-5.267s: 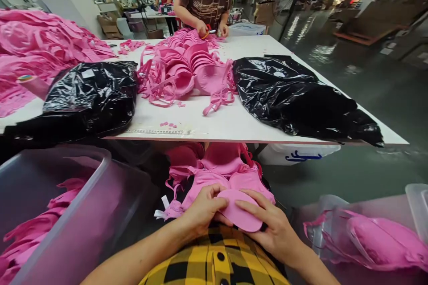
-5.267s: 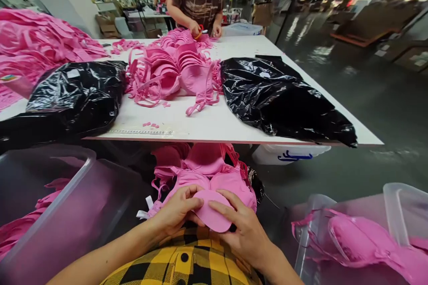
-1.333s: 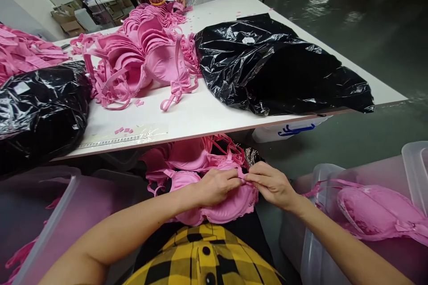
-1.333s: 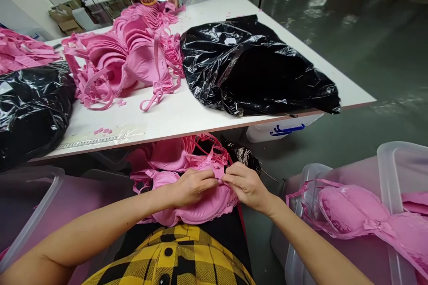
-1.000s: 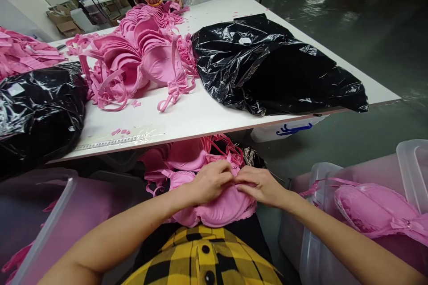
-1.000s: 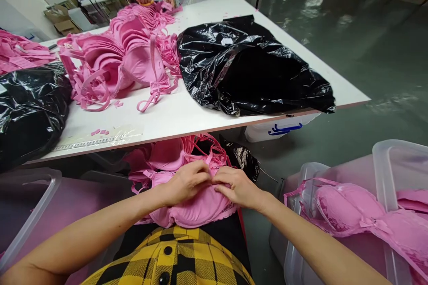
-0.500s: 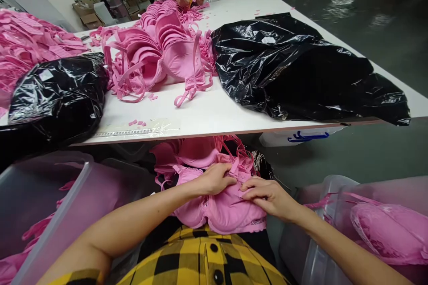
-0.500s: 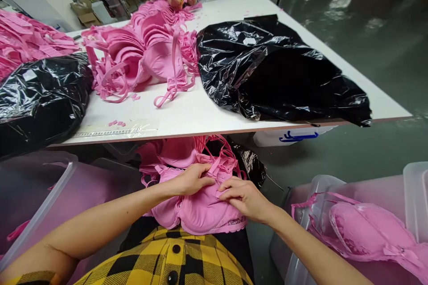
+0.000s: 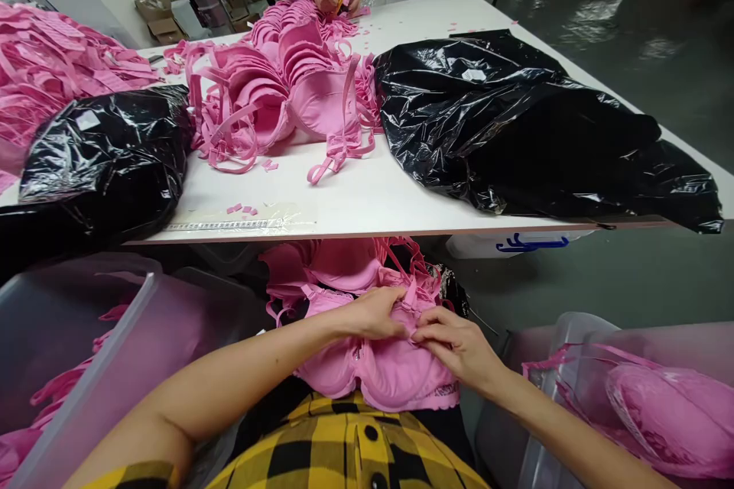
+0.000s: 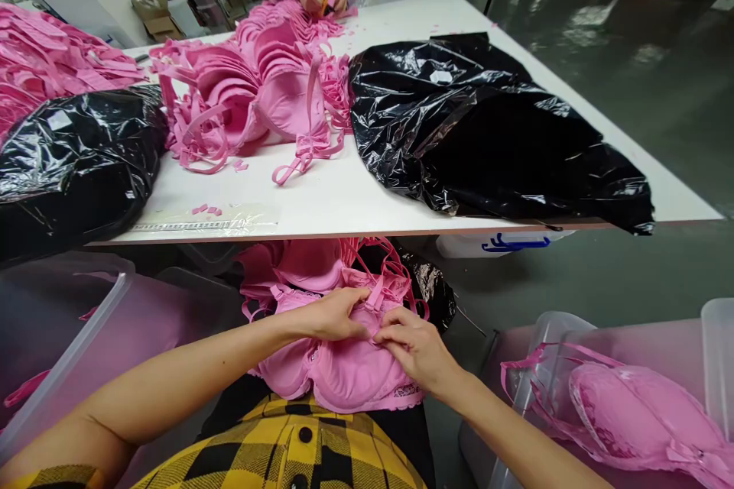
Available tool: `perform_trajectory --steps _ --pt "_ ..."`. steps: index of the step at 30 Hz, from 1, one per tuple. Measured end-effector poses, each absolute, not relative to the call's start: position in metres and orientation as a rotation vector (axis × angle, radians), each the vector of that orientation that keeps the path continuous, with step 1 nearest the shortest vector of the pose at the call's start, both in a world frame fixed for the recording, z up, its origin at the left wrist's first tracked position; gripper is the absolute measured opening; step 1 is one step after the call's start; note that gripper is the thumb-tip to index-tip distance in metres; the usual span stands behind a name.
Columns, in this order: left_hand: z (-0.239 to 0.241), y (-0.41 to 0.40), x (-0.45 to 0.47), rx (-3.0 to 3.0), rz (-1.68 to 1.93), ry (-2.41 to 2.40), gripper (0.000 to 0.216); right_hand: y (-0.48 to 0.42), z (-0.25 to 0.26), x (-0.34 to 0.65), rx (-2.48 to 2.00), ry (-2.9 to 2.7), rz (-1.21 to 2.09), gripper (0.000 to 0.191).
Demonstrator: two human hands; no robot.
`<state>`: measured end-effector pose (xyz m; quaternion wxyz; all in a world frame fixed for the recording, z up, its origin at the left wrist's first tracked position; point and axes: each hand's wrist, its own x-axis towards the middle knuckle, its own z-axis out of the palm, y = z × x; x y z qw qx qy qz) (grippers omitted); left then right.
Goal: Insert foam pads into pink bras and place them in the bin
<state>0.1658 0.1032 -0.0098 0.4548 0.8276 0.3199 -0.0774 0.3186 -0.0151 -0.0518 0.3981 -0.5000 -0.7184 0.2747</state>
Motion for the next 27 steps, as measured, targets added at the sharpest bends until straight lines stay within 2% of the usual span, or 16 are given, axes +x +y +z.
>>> perform_trajectory --steps 3,10,18,19,22,27 --pt "-0.007 0.104 0.168 2.064 -0.348 0.800 0.034 -0.019 -0.057 0.321 -1.190 -1.953 0.648 0.026" --pt "-0.006 0.103 0.171 2.090 -0.345 0.779 0.032 -0.014 -0.053 0.356 -0.912 -2.445 0.612 0.041" --pt "0.002 0.090 0.154 2.446 -0.191 0.784 0.015 0.000 -0.052 0.356 -0.852 -2.437 0.522 0.031" --pt "0.004 0.089 0.151 2.561 -0.160 0.743 0.011 0.000 -0.053 0.354 -0.872 -2.407 0.529 0.031" --pt "0.009 0.091 0.147 2.840 -0.194 0.385 0.018 0.000 -0.055 0.349 -0.915 -2.308 0.546 0.029" --pt "0.006 0.106 0.159 2.823 -0.370 -0.114 0.020 -0.001 -0.049 0.343 -0.916 -2.227 0.596 0.031"
